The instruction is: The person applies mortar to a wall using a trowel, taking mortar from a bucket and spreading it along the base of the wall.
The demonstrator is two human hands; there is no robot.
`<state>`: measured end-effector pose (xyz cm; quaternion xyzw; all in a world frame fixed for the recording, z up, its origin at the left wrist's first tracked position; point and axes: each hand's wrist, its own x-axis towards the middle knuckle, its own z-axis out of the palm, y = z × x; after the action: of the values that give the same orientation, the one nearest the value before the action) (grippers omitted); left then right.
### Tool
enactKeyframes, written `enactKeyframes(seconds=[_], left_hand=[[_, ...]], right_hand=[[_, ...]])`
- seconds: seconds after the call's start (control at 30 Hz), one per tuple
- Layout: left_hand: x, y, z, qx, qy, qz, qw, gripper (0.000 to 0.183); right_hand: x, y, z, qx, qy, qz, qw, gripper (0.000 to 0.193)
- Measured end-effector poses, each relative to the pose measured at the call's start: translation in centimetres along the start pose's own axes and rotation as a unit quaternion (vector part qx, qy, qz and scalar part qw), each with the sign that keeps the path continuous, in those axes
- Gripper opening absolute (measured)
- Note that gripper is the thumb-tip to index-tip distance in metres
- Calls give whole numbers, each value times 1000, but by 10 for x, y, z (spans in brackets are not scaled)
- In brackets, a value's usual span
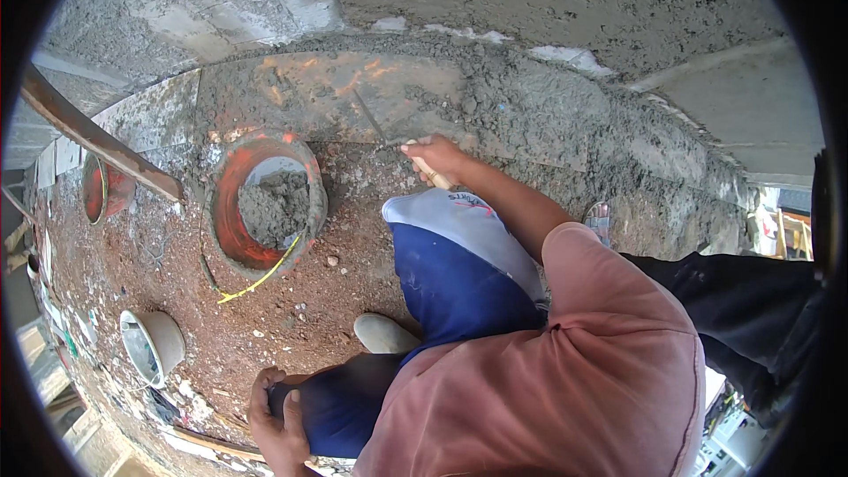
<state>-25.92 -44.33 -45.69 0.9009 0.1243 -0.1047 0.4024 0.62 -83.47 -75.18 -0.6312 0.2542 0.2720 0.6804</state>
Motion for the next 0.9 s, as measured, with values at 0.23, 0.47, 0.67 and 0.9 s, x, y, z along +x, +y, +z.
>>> enactKeyframes(seconds=[0.23,0.47,0.67,0.9], left_hand=[[3,31,11,-17,-15,-20,1000,37],[4,26,12,-59,-21,-74,995,39],[8,18,8,-2,-21,-53,998,38],[1,3,4,-7,19,-56,998,37]], right_hand=[[12,24,-172,91,183,2,979,36],[-74,83,-121,-555,166,-83,811,46],[-15,14,-242,-524,340,30,781,51],[-34,-8,-222,-559,374,-89,735,45]])
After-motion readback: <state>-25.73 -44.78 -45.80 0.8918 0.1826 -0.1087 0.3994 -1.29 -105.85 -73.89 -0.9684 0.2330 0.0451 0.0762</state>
